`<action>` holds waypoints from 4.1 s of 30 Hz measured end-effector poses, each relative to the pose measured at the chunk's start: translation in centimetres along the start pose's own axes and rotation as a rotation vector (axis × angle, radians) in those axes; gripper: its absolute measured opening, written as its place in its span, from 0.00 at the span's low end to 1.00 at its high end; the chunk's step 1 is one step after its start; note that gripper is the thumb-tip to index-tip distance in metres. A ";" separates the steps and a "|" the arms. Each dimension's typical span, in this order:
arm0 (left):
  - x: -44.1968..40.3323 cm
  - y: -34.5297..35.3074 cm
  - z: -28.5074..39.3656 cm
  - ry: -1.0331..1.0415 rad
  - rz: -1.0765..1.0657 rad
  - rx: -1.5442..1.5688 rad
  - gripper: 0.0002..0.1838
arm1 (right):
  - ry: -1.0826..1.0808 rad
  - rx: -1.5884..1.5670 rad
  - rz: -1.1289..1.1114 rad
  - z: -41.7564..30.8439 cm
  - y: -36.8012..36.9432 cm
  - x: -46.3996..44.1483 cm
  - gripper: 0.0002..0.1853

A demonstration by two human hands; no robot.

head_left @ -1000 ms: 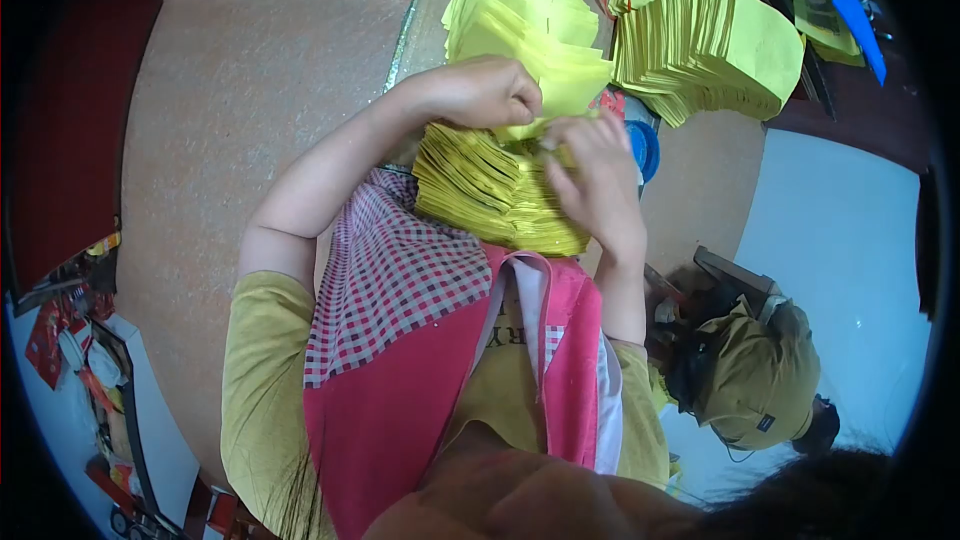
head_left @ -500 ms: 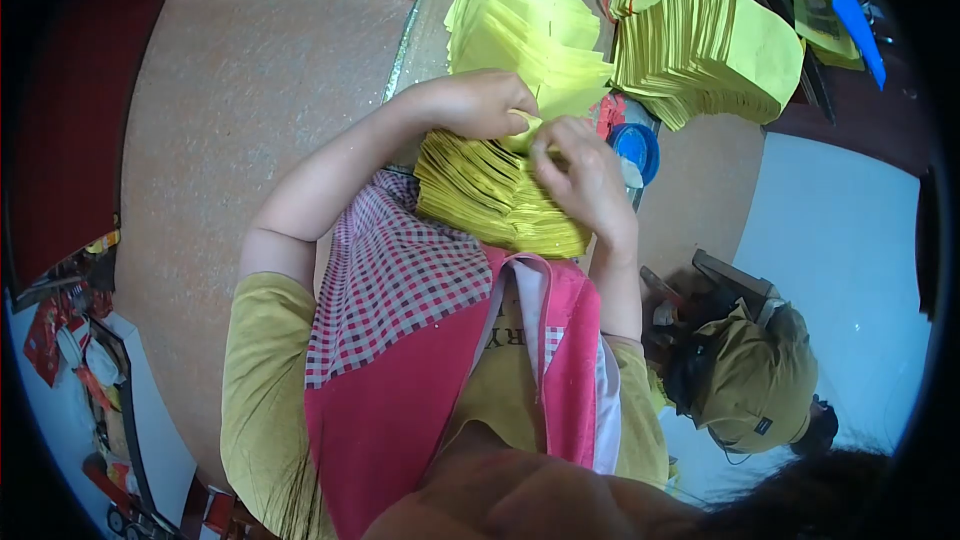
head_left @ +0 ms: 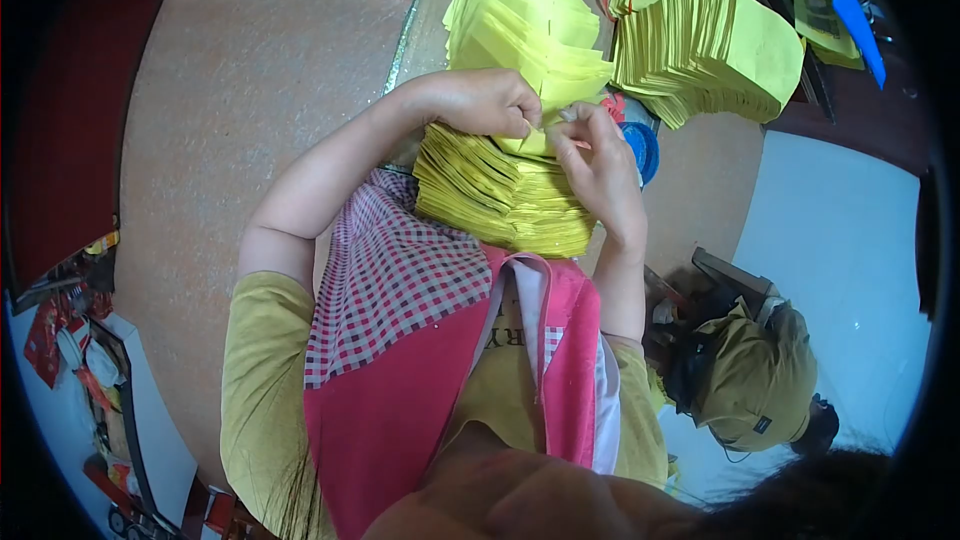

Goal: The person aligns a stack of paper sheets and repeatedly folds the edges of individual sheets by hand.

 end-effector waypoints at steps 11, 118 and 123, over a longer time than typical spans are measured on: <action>-0.1 -0.7 -1.0 -0.013 0.125 0.047 0.13 | 0.119 0.058 0.069 1.0 0.6 0.2 0.11; 0.2 -0.2 0.1 0.065 0.083 -0.081 0.10 | -0.113 0.094 -0.025 -1.0 0.1 -0.4 0.08; -0.2 -2.0 1.0 0.156 0.321 -0.223 0.10 | -0.309 0.263 -0.157 -3.4 0.7 1.4 0.08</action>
Point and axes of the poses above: each hand's wrist, its own x-axis away from the middle knuckle, its own y-axis out of the palm, z = x × y, the point moved 6 cm from there along -x, towards the middle knuckle, and after that the axes turned 10 degrees about x, right-handed, at the moved point
